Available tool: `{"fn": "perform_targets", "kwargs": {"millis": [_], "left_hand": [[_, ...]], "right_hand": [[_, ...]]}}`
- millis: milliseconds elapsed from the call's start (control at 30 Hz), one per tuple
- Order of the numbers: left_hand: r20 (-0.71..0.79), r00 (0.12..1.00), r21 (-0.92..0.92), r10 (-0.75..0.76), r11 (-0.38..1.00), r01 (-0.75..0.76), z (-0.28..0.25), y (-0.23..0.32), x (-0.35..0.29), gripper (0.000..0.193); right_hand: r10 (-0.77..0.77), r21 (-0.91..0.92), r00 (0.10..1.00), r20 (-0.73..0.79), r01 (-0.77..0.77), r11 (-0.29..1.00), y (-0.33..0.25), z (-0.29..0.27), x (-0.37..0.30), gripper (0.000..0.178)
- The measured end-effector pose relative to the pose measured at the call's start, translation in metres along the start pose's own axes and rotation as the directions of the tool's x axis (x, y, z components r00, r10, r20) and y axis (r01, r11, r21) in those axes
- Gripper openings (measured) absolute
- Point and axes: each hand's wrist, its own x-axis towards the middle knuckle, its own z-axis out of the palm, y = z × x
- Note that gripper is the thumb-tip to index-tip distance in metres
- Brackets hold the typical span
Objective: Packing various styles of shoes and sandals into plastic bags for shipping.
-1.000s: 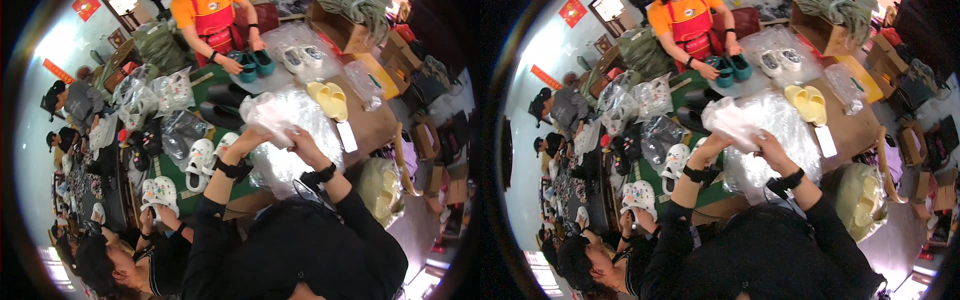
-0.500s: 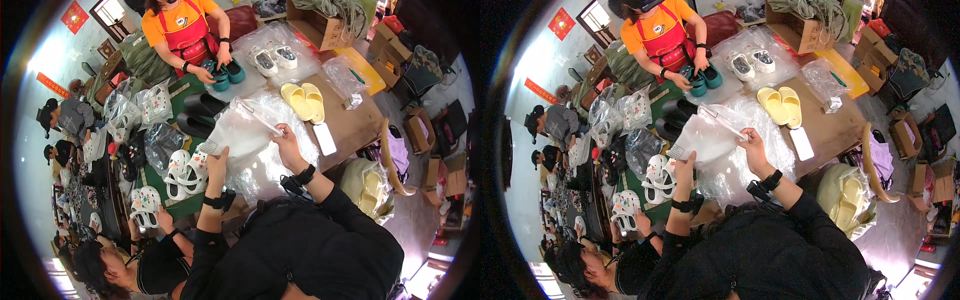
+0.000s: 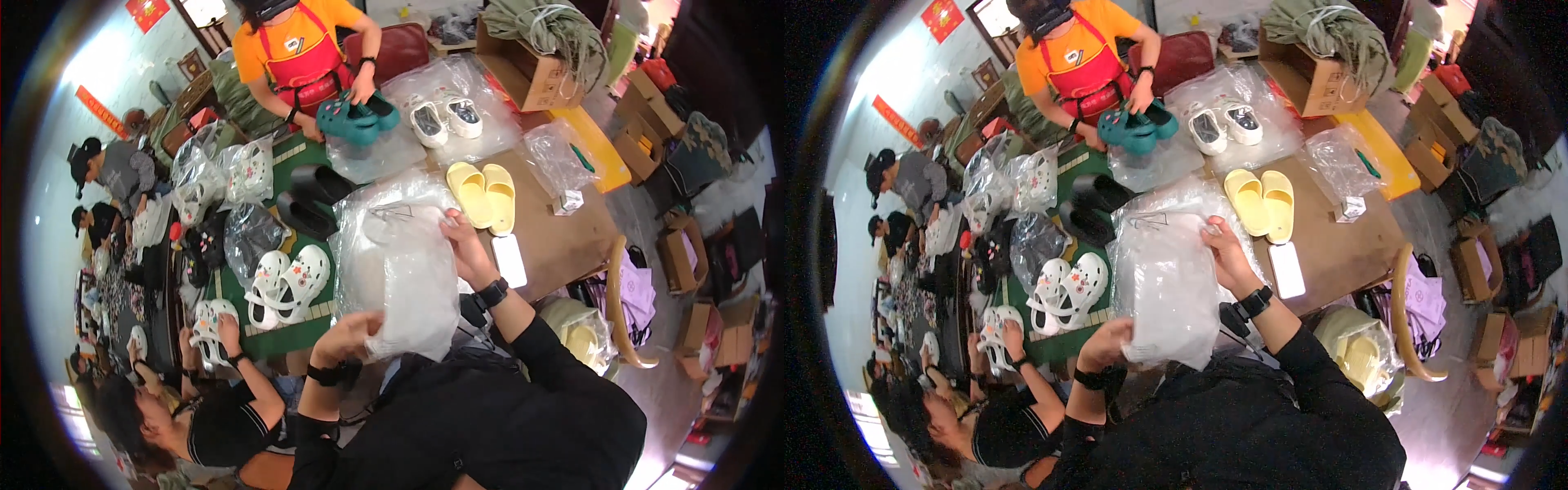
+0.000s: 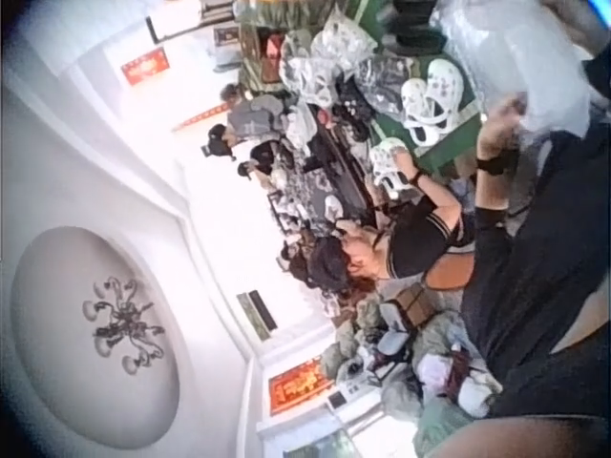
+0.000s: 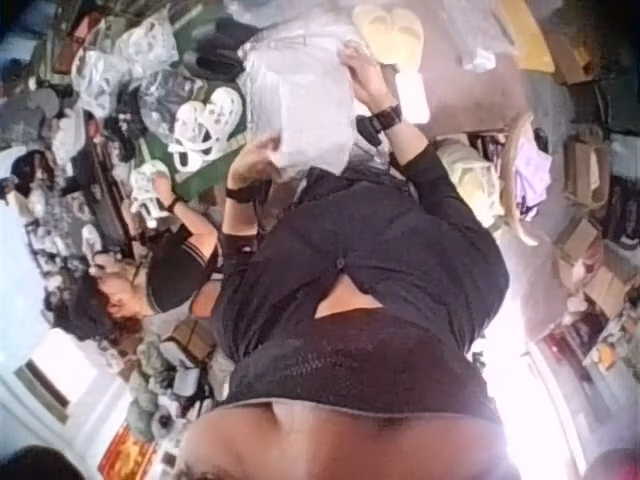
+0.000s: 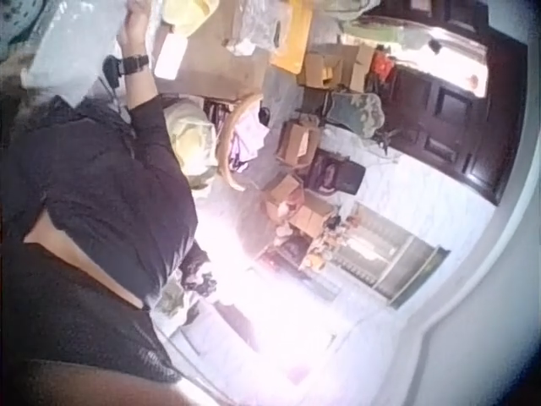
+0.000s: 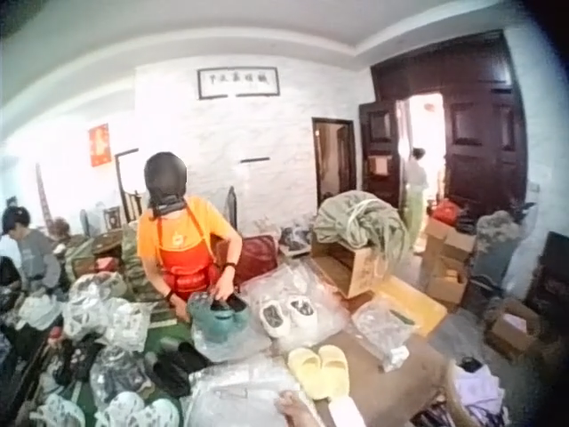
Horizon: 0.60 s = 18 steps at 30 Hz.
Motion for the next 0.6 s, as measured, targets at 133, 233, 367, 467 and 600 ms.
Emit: {"fn": "perform_targets", "kwargs": {"millis": [133, 233, 367, 467, 600], "left_hand": [[-0.374, 0.921, -0.115, 0.107, 0.980, -0.161, 0.005, -0.016, 0.041, 0.053], [-0.425, 0.846, 0.096, 0.323, 0.945, -0.313, 0.033, -0.003, 0.050, 0.047], [-0.444, 0.848, -0.224, 0.289, 0.880, -0.418, 0.012, -0.017, 0.039, 0.044], [-0.405, 0.875, -0.517, 0.267, 0.722, -0.460, -0.010, -0.019, 0.029, 0.040], [-0.752, 0.646, -0.087, 0.129, 0.952, -0.292, -0.005, 0.017, 0.033, 0.043]], "right_hand": [[0.211, 0.005, 0.972, 0.108, -0.212, 0.977, 0.018, 0.033, 0.008, 0.026], [0.303, -0.620, 0.899, 0.315, -0.046, 0.784, 0.039, 0.027, 0.023, 0.030], [0.188, -0.762, 0.907, 0.377, 0.189, 0.619, 0.051, 0.046, 0.024, 0.017], [0.185, -0.687, 0.875, 0.447, 0.203, 0.698, 0.055, 0.051, 0.032, 0.020], [0.129, -0.734, 0.946, 0.297, 0.140, 0.664, 0.039, 0.039, 0.049, 0.027]]}}
